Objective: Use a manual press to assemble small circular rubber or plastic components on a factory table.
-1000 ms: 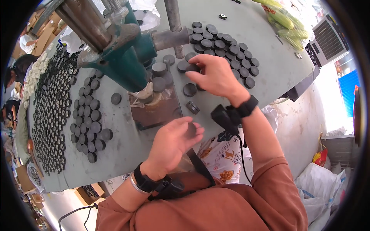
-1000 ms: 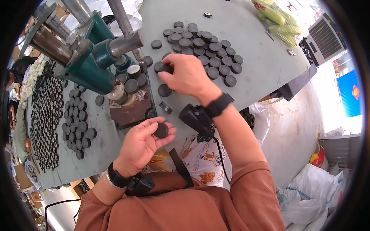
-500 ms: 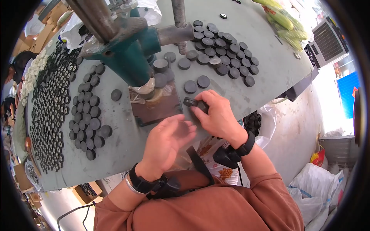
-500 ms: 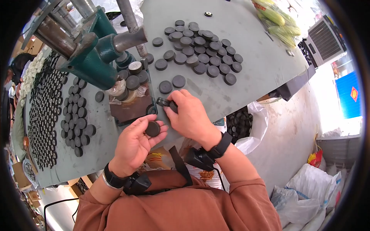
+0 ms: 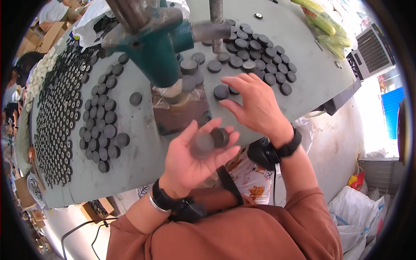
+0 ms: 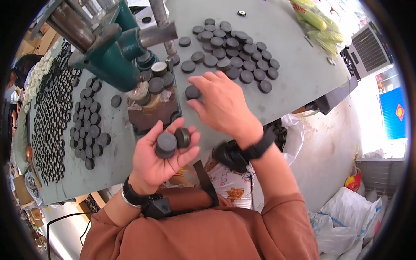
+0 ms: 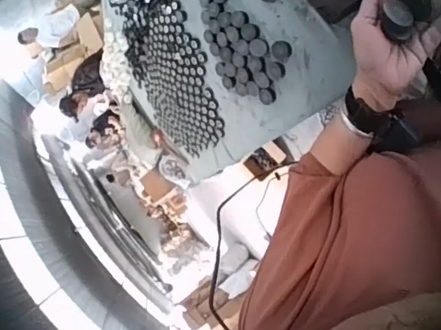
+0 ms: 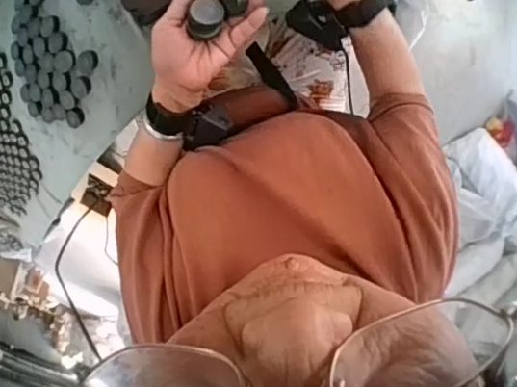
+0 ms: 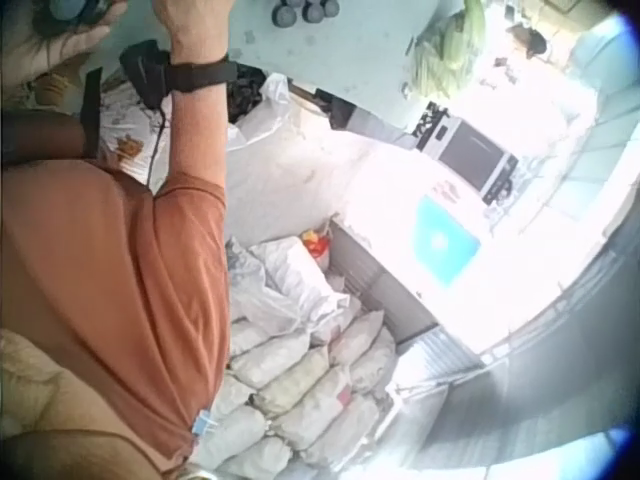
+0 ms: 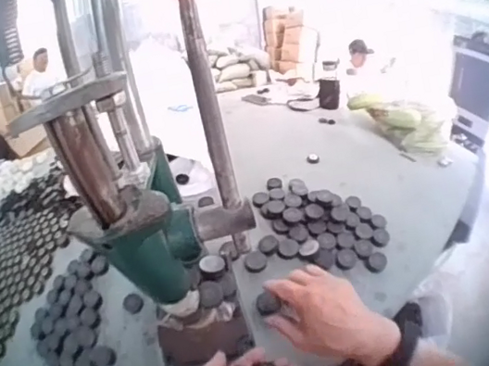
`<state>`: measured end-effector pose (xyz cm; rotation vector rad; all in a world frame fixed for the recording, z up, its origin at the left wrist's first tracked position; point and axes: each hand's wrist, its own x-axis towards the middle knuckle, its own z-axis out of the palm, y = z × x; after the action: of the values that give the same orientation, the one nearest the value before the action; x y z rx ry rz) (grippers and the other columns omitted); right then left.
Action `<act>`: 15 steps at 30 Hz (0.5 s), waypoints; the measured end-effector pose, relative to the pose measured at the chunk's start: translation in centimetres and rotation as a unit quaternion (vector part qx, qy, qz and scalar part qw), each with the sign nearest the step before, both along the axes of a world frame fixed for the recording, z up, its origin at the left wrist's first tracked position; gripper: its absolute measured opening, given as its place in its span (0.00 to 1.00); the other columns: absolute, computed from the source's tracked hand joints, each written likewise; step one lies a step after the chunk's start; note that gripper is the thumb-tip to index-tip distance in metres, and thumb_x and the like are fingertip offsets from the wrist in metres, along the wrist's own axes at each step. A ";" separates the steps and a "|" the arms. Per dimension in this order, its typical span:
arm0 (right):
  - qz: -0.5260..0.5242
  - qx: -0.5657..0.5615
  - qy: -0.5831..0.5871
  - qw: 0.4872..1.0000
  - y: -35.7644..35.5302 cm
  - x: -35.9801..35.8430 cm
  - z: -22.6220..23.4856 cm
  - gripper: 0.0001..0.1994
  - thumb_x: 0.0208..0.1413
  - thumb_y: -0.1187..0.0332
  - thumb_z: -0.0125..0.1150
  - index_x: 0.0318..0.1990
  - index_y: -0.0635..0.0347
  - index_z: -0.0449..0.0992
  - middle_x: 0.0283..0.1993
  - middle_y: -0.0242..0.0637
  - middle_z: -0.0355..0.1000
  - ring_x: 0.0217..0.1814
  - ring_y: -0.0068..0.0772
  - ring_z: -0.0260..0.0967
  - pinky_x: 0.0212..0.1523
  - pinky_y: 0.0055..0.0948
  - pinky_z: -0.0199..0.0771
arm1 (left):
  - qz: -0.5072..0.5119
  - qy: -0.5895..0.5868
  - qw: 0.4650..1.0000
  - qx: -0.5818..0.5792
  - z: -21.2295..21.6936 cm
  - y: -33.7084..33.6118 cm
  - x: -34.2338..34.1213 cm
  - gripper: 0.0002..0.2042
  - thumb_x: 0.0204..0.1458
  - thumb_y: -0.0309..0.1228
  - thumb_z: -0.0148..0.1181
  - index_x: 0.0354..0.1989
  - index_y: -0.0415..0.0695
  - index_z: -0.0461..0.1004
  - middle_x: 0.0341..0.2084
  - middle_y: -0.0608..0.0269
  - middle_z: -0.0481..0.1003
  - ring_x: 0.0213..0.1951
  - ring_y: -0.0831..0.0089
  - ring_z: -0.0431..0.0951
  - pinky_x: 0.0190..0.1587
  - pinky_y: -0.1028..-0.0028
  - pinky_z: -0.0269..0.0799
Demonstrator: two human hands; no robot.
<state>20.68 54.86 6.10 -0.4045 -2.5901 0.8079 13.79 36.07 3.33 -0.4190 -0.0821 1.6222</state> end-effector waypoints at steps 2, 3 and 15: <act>0.064 0.186 0.035 0.980 1.2 -1.1 -1.6 0.17 0.42 0.71 0.65 0.43 0.60 0.76 0.38 0.38 0.72 0.28 0.35 0.68 0.31 0.28 0.72 | 0.001 0.018 1.000 0.002 0.7 0.2 0.0 0.25 0.63 0.46 0.36 0.59 0.40 0.61 0.59 0.42 0.59 0.61 0.47 0.59 0.63 0.47 0.54; 0.066 0.185 0.035 0.980 1.4 -1.3 -1.9 0.17 0.42 0.71 0.65 0.43 0.60 0.76 0.38 0.38 0.72 0.28 0.35 0.68 0.31 0.28 0.72 | 0.005 0.037 0.999 0.006 1.0 0.2 0.0 0.26 0.63 0.46 0.36 0.60 0.39 0.60 0.60 0.41 0.57 0.62 0.47 0.57 0.63 0.48 0.53; 0.118 -0.691 0.094 0.707 -1.0 2.1 -0.2 0.18 0.57 0.76 0.55 0.55 0.68 0.67 0.44 0.36 0.72 0.43 0.26 0.72 0.45 0.24 0.76 | 0.041 0.091 0.995 -0.030 1.6 -0.8 -0.4 0.27 0.63 0.46 0.34 0.58 0.32 0.59 0.57 0.38 0.59 0.61 0.44 0.57 0.63 0.51 0.54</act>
<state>22.78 53.86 5.88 -0.3049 -1.3474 2.6127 13.34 35.32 4.92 -0.3159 0.0891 1.7412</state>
